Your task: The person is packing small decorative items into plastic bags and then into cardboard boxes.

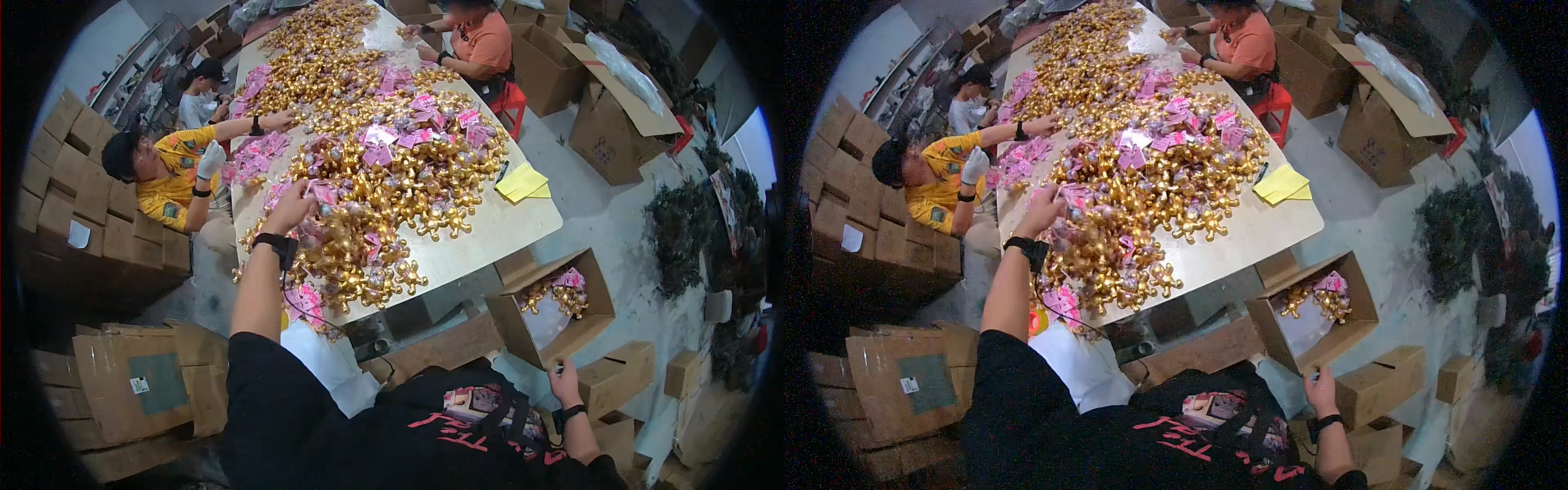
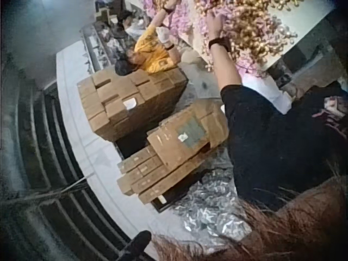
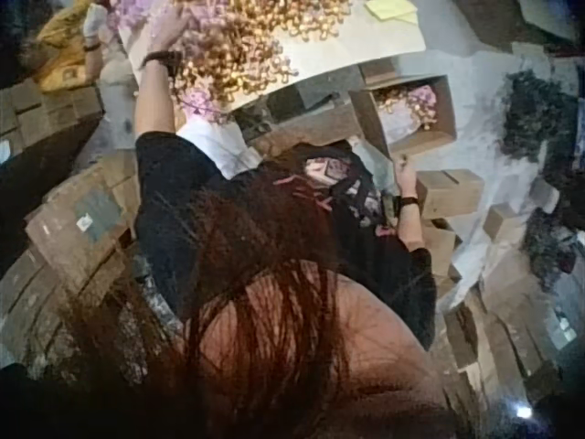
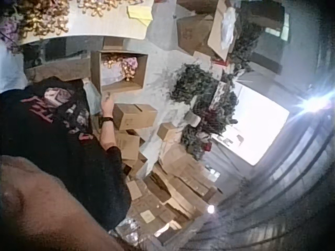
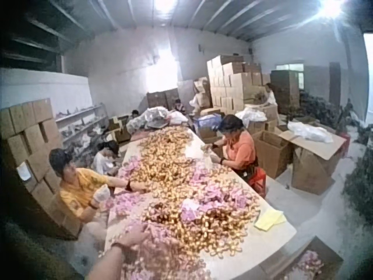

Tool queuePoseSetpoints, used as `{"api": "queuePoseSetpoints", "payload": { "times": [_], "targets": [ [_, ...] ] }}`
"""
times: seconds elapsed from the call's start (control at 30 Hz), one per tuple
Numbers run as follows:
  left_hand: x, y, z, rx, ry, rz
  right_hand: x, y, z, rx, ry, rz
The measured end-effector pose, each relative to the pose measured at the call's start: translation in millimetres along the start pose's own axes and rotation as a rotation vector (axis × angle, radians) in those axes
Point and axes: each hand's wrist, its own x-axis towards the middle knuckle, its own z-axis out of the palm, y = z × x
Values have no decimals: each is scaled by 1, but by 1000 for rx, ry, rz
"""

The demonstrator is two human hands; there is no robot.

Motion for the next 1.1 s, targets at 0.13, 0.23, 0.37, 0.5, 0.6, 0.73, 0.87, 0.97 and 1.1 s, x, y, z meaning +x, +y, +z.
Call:
{"api": "queuePoseSetpoints", "payload": {
  "times": [0.13,0.23,0.37,0.5,0.6,0.73,0.87,0.97,1.1],
  "targets": [
    [-33,124,-37,-136,15,128,18,19,-5,55,-55,4],
    [-46,173,-53,-121,133,322,35,44,-3,47,-74,-38],
    [-73,276,-41,-435,64,488,45,65,-10,99,-135,48],
    [-92,353,-20,-551,-13,558,64,54,-19,89,-112,30],
    [-109,401,22,-658,-68,518,49,55,-25,159,-110,14],
    [-124,426,102,-467,-321,381,53,67,-30,260,-112,22],
    [-139,404,236,-515,-596,207,59,73,-30,258,-130,-62],
    [-153,378,319,-422,-702,201,71,83,-20,337,-160,-66],
    [-162,293,333,68,-361,368,77,88,-24,262,-292,-73]
  ]
}}
